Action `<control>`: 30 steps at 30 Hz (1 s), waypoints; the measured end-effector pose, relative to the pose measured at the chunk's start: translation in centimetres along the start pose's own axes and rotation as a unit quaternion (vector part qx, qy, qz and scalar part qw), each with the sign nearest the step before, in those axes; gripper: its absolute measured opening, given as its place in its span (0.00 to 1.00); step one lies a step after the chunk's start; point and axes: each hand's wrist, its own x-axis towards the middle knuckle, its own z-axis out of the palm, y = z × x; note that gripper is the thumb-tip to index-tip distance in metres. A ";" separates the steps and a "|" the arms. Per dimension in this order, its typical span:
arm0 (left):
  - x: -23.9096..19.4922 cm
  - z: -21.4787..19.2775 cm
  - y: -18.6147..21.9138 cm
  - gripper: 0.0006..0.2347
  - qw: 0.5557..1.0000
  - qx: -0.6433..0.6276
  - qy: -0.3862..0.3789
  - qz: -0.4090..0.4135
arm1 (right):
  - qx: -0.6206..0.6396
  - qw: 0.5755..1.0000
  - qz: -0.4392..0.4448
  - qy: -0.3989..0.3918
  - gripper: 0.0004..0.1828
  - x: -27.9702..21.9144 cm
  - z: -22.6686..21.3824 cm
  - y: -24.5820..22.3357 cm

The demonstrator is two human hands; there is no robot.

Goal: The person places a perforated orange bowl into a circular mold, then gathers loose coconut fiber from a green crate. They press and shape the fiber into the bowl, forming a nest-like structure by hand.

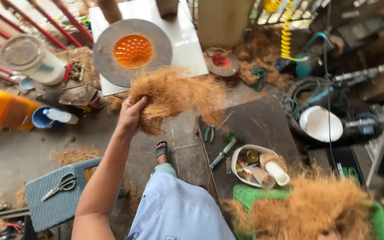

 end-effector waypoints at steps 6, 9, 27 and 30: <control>5.2 -8.7 8.1 0.12 0.998 -0.004 0.020 0.066 | 0.090 0.968 -0.133 -0.192 0.25 3.8 3.7 -16.4; 9.1 -11.7 11.0 0.14 0.998 -0.003 0.019 0.063 | 0.195 0.973 -0.102 0.062 0.22 6.9 -10.0 -26.4; 22.5 -21.7 3.2 0.23 0.992 -0.098 0.074 -0.041 | 0.378 0.802 -0.411 -0.212 0.67 18.6 -19.4 -91.7; 24.2 -21.0 2.9 0.32 0.987 -0.075 0.101 -0.101 | 0.530 0.746 -0.284 -0.287 0.40 21.2 -16.0 -93.9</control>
